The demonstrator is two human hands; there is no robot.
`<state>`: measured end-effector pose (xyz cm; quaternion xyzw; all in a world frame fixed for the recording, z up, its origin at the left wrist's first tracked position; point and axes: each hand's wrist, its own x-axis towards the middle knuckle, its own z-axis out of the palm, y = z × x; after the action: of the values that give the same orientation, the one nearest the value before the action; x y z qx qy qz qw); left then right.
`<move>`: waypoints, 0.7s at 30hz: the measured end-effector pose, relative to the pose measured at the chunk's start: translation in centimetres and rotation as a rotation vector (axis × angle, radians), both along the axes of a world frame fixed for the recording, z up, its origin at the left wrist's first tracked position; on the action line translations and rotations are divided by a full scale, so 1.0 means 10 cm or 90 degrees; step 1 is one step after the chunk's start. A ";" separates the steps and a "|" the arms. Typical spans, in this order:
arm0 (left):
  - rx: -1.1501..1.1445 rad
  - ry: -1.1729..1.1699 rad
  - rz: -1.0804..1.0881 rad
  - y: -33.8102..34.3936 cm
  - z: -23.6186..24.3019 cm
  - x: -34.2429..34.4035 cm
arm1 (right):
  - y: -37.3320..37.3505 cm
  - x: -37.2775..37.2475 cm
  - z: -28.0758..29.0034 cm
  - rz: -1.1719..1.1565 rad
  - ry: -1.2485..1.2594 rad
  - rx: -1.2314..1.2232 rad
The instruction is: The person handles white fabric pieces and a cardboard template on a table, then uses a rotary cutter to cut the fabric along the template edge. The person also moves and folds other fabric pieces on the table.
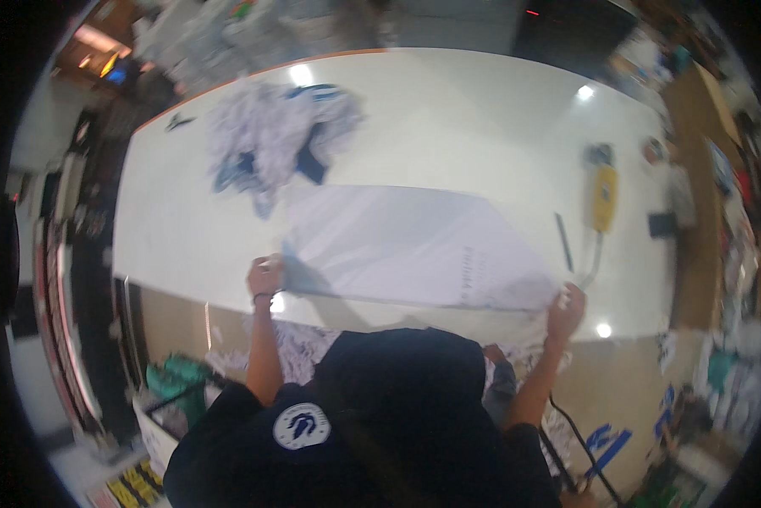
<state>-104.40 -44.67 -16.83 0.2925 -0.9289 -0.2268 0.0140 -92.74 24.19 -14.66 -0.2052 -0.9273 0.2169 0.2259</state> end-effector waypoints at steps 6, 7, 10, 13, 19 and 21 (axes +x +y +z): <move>-0.135 0.048 -0.046 0.19 -0.02 -0.29 | -0.61 -0.20 0.25 -0.001 0.017 -0.024; -0.052 0.024 -0.024 0.25 0.02 -0.35 | -0.67 -0.16 0.24 0.002 0.013 -0.037; 0.060 -0.011 0.018 0.25 0.11 -0.42 | -0.82 -0.13 0.19 0.017 0.005 -0.093; -0.033 -0.006 -0.035 0.07 0.01 -0.42 | -0.80 -0.07 0.11 -0.013 -0.008 -0.094; -0.025 0.042 -0.127 0.11 -0.01 -0.38 | -0.59 0.02 0.14 -0.077 -0.052 -0.021; -0.023 0.082 -0.156 0.14 0.00 -0.39 | -0.59 0.04 0.16 -0.085 -0.070 -0.024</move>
<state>-108.29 -43.25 -16.80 0.1612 -0.9588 -0.2282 0.0508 -92.35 18.30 -13.03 -0.2820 -0.9183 0.2073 0.1849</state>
